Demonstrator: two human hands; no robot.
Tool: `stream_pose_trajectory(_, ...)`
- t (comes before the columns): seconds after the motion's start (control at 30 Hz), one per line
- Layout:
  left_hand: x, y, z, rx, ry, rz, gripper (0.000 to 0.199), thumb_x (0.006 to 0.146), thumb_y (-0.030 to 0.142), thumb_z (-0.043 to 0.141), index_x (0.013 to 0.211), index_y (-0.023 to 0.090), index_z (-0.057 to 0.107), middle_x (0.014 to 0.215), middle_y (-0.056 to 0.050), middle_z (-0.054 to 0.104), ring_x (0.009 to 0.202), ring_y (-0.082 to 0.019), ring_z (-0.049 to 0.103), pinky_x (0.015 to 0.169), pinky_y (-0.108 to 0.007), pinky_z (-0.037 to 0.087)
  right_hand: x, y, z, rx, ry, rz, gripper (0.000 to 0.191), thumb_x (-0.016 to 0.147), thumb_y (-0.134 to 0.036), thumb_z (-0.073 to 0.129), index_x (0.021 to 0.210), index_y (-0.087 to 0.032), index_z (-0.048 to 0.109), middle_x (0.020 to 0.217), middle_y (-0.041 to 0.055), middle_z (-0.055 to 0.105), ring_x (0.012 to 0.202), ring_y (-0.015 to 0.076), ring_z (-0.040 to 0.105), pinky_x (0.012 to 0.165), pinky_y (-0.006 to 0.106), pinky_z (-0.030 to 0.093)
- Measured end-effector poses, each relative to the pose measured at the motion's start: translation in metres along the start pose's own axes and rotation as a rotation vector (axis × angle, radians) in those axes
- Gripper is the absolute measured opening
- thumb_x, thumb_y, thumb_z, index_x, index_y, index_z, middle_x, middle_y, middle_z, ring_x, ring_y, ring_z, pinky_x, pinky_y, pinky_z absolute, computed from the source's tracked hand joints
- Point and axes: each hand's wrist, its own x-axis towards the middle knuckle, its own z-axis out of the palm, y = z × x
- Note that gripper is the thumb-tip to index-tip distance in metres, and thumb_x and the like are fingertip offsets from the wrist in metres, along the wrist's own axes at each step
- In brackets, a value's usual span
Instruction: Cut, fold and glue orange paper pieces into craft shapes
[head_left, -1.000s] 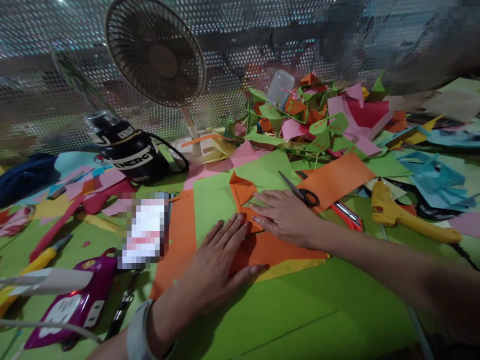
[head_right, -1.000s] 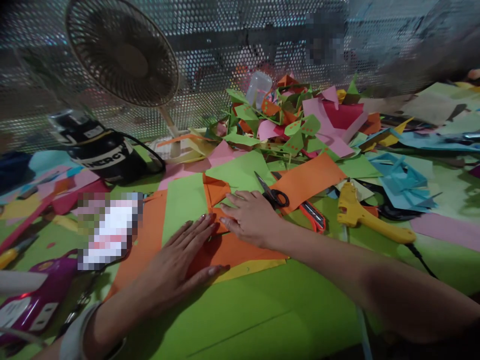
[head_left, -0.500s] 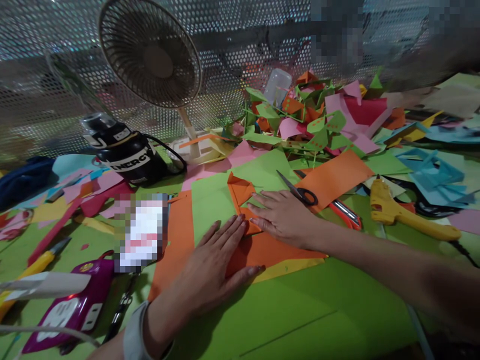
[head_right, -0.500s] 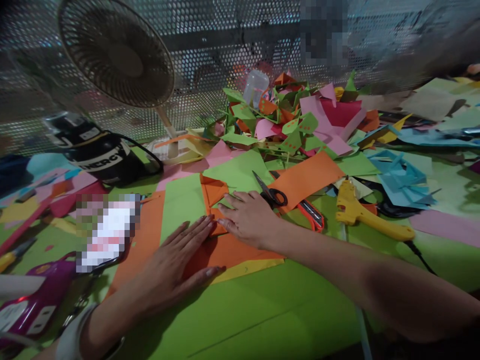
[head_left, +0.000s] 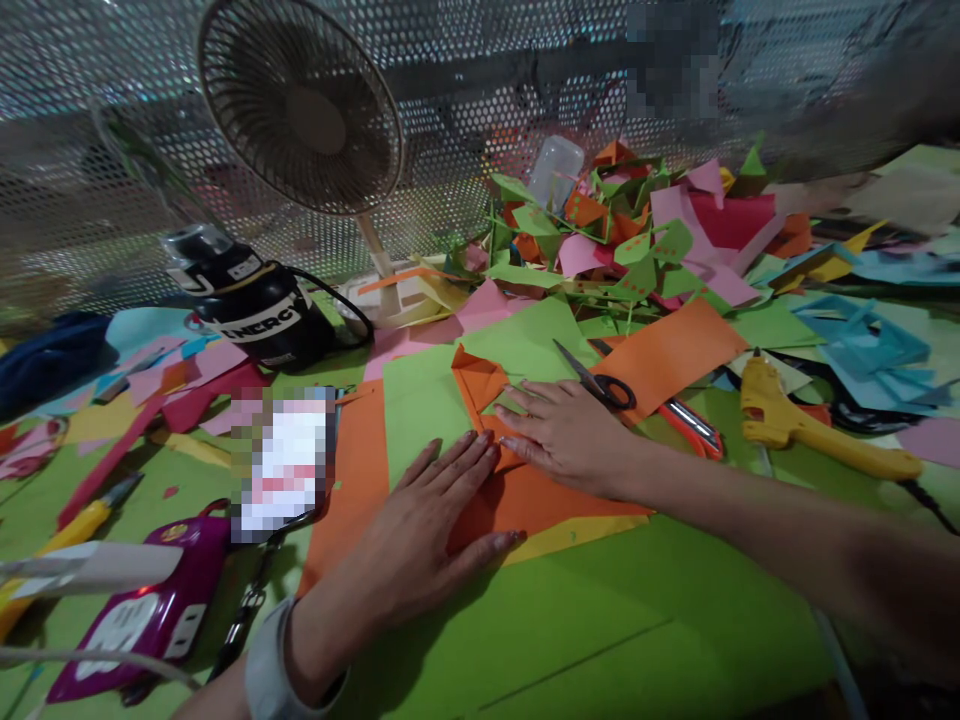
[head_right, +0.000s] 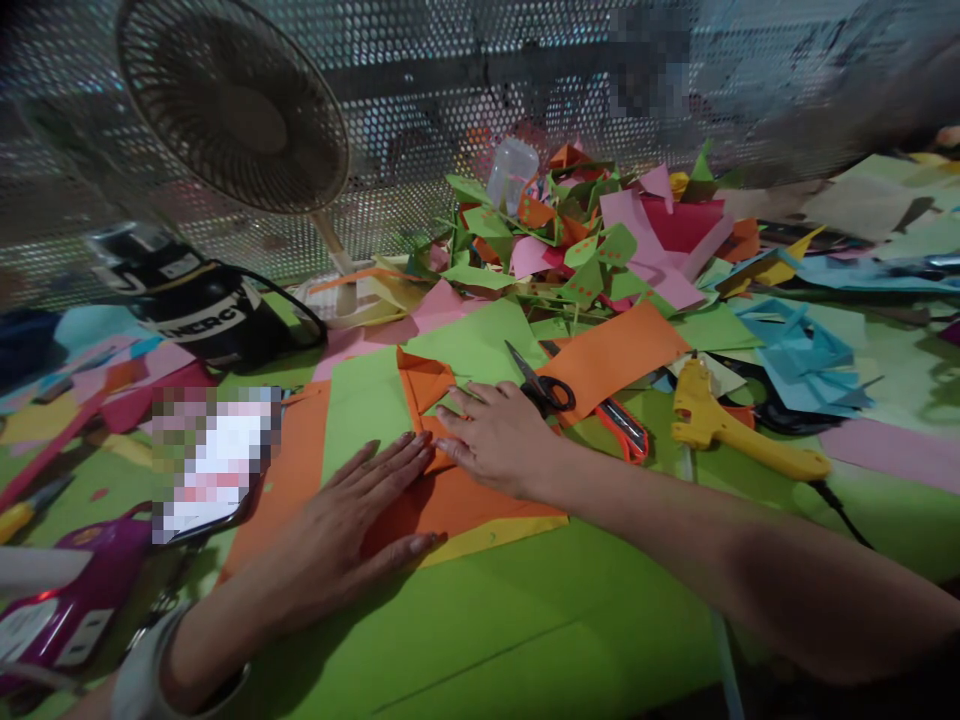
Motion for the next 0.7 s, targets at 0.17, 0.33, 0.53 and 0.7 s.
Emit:
stream_pose_trajectory(0.17,0.0001,0.002,-0.0006,0.015,-0.019,-0.011,0.076,0.09,0.062,0.04,0.15,0.019,0.023,0.155,-0.007,0.023,0.143,-0.025,0.021,0.118,-0.049,0.016,0.0003,0.0002,-0.0002,-0.016,-0.019,-0.001,0.045,0.099,-0.039,0.03,0.132,-0.019,0.055,0.141,0.011,0.05,0.131,0.0291,0.043,0.097,0.047,0.039)
stream_pose_trajectory(0.33,0.0005,0.004,-0.0012,0.019,-0.002,-0.023,0.076,0.09,0.062,0.041,0.15,0.018,0.024,0.155,-0.01,0.022,0.142,-0.027,0.024,0.117,-0.05,0.018,0.0,-0.0004,-0.0012,-0.007,-0.018,0.002,0.045,0.099,-0.039,0.031,0.132,-0.019,0.055,0.142,0.0115,0.05,0.131,0.0287,0.043,0.098,0.046,0.038)
stream_pose_trajectory(0.53,0.0002,0.0015,0.0002,0.0,0.021,0.001,0.076,0.089,0.061,0.044,0.15,0.02,0.023,0.155,-0.011,0.024,0.141,-0.027,0.025,0.117,-0.05,0.018,-0.0006,-0.0009,-0.0018,0.007,-0.024,0.001,0.045,0.099,-0.038,0.032,0.133,-0.018,0.054,0.142,0.0124,0.05,0.131,0.0302,0.043,0.098,0.048,0.038)
stream_pose_trajectory(0.7,0.0,0.0005,-0.0007,-0.008,0.018,0.016,0.076,0.09,0.061,0.043,0.15,0.02,0.022,0.155,-0.01,0.023,0.142,-0.026,0.024,0.117,-0.05,0.018,-0.0007,-0.0006,-0.0013,0.011,-0.017,0.0,0.044,0.099,-0.037,0.033,0.133,-0.018,0.054,0.142,0.0134,0.049,0.131,0.0305,0.043,0.098,0.049,0.038)
